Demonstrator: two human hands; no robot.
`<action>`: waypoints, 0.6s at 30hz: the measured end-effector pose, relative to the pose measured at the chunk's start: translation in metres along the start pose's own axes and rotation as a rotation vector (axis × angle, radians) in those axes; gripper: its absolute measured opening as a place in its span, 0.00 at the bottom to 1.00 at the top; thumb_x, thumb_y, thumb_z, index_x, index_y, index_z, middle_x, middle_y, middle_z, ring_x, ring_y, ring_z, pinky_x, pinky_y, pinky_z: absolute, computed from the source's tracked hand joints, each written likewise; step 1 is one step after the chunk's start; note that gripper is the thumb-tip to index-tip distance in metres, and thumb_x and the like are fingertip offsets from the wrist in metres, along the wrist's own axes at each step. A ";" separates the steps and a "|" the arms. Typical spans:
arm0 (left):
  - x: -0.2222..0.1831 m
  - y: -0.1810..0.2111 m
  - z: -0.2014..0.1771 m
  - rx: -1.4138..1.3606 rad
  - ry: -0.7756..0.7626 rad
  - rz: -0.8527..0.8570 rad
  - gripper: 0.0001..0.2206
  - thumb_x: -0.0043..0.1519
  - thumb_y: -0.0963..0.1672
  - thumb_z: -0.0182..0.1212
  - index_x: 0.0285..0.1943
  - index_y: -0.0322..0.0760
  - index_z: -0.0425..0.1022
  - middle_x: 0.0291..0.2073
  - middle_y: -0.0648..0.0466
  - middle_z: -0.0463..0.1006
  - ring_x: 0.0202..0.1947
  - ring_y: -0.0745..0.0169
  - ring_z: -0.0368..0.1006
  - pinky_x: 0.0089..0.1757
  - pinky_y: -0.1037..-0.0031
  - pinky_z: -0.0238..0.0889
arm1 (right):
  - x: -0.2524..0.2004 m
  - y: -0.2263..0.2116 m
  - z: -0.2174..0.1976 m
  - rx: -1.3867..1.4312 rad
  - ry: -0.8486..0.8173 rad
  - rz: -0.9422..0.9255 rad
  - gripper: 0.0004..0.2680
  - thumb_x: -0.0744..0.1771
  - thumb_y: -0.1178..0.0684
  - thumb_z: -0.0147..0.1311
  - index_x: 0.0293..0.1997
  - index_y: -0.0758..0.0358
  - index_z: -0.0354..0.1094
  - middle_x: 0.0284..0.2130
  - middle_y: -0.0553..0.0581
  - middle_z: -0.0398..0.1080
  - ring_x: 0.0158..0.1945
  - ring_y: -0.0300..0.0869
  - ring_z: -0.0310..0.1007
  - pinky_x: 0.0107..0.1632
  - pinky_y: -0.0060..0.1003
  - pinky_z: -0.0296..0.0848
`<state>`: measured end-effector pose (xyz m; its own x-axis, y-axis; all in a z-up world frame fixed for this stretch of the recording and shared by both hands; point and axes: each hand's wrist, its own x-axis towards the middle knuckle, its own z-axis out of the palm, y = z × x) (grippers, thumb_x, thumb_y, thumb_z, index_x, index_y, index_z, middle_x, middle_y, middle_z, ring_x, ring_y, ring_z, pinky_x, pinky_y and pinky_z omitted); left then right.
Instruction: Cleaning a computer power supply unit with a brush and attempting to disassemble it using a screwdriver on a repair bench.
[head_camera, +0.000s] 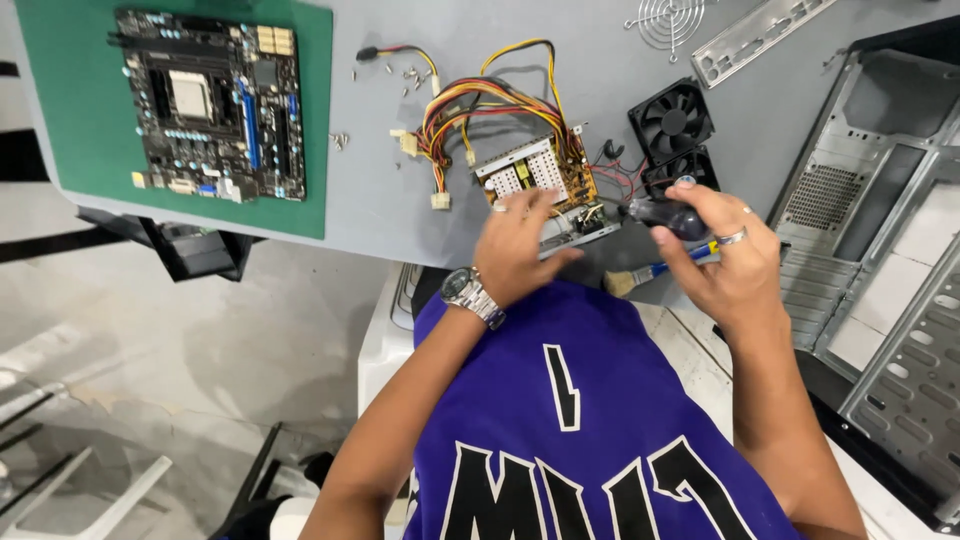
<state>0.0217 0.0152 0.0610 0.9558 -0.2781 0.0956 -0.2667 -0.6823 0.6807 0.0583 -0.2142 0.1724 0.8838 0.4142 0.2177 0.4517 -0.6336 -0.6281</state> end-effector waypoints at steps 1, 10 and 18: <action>0.010 0.011 -0.004 0.004 0.001 0.009 0.34 0.60 0.60 0.47 0.60 0.28 0.64 0.49 0.38 0.70 0.50 0.39 0.67 0.51 0.55 0.61 | 0.000 0.001 0.001 -0.002 0.010 -0.001 0.10 0.68 0.61 0.56 0.52 0.76 0.63 0.46 0.68 0.72 0.49 0.58 0.74 0.55 0.47 0.71; 0.044 0.038 0.060 -0.224 0.016 0.200 0.24 0.63 0.57 0.28 0.53 0.50 0.69 0.48 0.62 0.68 0.46 0.61 0.73 0.43 0.73 0.69 | -0.014 -0.007 0.016 -0.399 0.149 0.080 0.19 0.66 0.31 0.49 0.37 0.60 0.67 0.26 0.54 0.66 0.31 0.47 0.69 0.36 0.40 0.71; 0.059 0.063 0.011 -0.437 -0.150 0.045 0.34 0.45 0.40 0.60 0.66 0.46 0.61 0.49 0.51 0.74 0.51 0.46 0.72 0.50 0.59 0.66 | 0.003 -0.037 -0.018 -0.107 0.071 0.050 0.12 0.65 0.56 0.54 0.53 0.59 0.68 0.42 0.54 0.71 0.44 0.49 0.74 0.44 0.39 0.72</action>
<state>0.0603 -0.0520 0.1022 0.9074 -0.4175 0.0479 -0.1993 -0.3272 0.9237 0.0464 -0.2011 0.2093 0.9102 0.3358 0.2425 0.4140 -0.7199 -0.5571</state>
